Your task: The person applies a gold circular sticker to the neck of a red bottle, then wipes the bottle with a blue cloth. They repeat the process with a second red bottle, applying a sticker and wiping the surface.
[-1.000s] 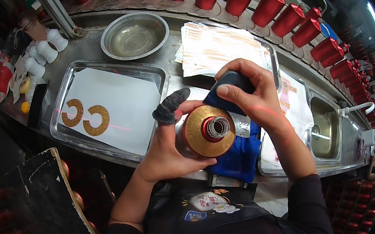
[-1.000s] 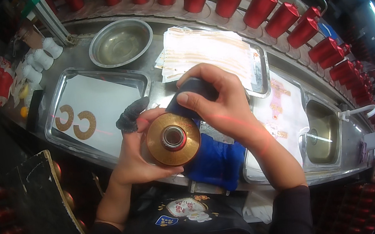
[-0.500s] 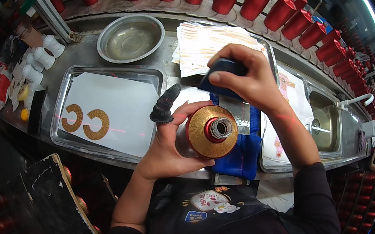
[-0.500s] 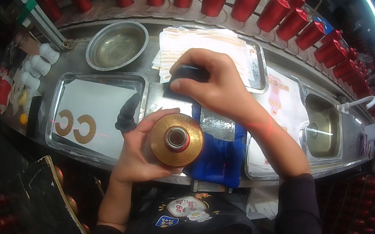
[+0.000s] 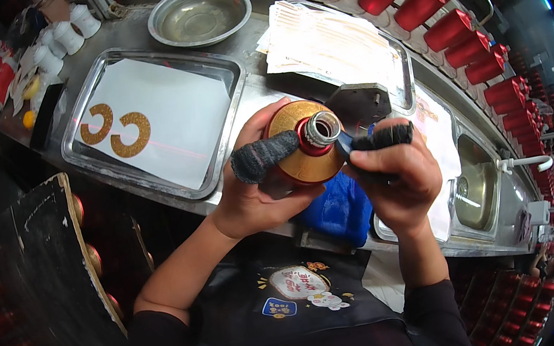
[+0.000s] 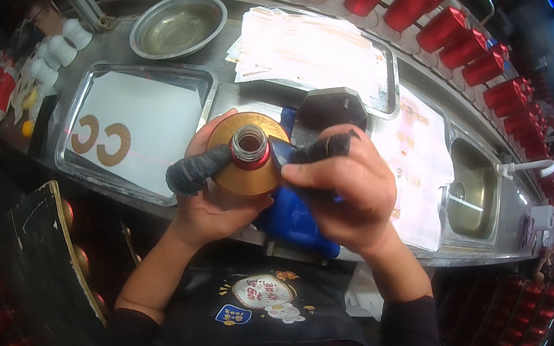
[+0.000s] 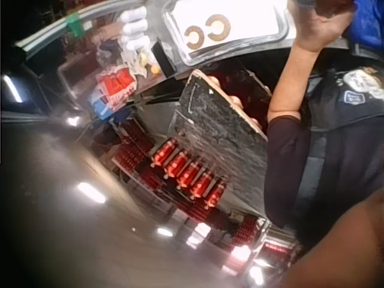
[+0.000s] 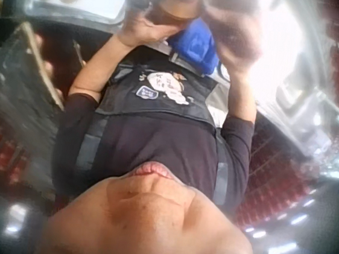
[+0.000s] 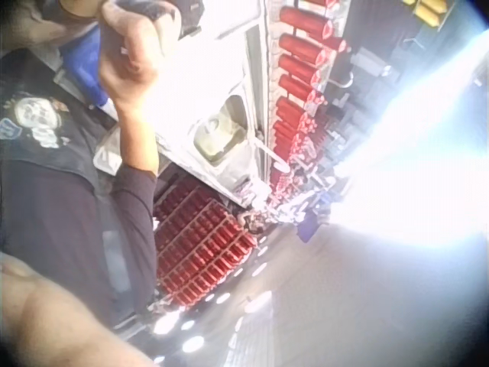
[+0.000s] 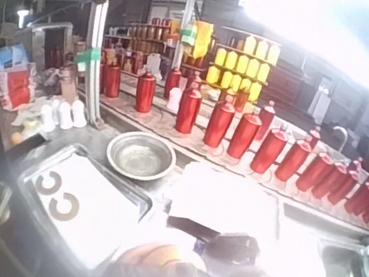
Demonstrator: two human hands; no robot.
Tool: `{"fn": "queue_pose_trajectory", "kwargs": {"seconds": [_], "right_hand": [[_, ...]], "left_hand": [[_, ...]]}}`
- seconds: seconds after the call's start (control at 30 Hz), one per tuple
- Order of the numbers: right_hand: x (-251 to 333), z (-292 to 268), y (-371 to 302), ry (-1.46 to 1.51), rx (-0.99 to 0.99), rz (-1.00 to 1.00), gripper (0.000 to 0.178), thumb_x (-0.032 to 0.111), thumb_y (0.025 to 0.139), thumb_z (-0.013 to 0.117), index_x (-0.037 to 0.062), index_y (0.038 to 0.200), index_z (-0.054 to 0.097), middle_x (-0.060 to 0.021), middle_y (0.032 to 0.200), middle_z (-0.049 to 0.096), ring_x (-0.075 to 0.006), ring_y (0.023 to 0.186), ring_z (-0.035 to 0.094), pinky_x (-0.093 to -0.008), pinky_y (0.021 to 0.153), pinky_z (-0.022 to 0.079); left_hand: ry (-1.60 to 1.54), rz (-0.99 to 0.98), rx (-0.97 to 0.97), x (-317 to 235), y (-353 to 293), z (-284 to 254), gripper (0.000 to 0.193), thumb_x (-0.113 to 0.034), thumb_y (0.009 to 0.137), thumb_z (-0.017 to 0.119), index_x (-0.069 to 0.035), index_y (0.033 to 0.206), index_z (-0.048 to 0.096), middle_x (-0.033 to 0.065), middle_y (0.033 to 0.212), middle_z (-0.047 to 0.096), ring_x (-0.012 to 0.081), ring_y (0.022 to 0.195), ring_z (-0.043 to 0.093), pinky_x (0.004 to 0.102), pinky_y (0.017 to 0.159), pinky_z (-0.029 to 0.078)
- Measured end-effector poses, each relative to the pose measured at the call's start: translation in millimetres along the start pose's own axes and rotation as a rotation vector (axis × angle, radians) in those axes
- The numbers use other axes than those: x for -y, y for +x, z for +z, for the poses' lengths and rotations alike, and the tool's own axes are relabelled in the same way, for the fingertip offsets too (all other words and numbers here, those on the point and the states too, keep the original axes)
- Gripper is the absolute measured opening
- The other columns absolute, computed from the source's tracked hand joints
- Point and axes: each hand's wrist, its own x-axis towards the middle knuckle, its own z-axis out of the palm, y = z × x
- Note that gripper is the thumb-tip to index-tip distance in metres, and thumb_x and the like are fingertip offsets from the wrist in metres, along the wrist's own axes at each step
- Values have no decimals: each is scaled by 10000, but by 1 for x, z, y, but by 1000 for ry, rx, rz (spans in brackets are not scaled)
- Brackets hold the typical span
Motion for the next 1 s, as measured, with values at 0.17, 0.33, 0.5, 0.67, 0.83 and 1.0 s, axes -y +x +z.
{"fn": "queue_pose_trajectory", "kwargs": {"seconds": [0.17,0.33,0.5,0.67,0.83,1.0], "right_hand": [[22,10,-15,-155,-34,-107,332,-71,613,797,56,916,753,-92,803,622,-286,756,614,-363,657,498],[26,2,-4,-26,29,-192,281,-22,645,803,78,903,754,-93,835,659,-270,776,636,-350,671,512],[17,3,12,-34,90,-278,284,-25,668,758,66,937,753,-80,872,675,-280,818,644,-373,717,528],[19,2,10,84,114,-259,289,-34,672,752,58,946,756,-79,849,660,-278,801,645,-366,715,528],[22,5,5,-18,128,-274,270,-17,688,754,54,948,753,-82,842,655,-282,796,646,-370,709,526],[27,13,3,-14,-22,-169,290,-33,675,751,49,954,754,-84,864,666,-276,799,647,-361,699,525]], "left_hand": [[81,95,-63,8,-5,11,814,-88,750,860,-49,1453,452,242,1516,372,379,1351,501,428,1115,433],[209,176,-86,16,-6,12,774,-188,778,861,-77,1422,447,254,1501,372,393,1331,511,450,1109,438],[307,166,-90,16,-6,7,827,-233,777,866,-73,1446,406,248,1473,405,392,1302,527,453,1082,455],[313,142,-81,12,-5,7,846,-247,775,873,-67,1450,395,237,1442,440,389,1295,533,452,1080,457],[302,200,-134,17,-5,9,847,-235,739,895,-65,1420,421,226,1437,450,375,1288,541,451,1073,462],[269,101,-170,20,-9,17,865,-242,718,913,-27,1398,424,217,1389,474,362,1255,555,435,1068,460]]}}
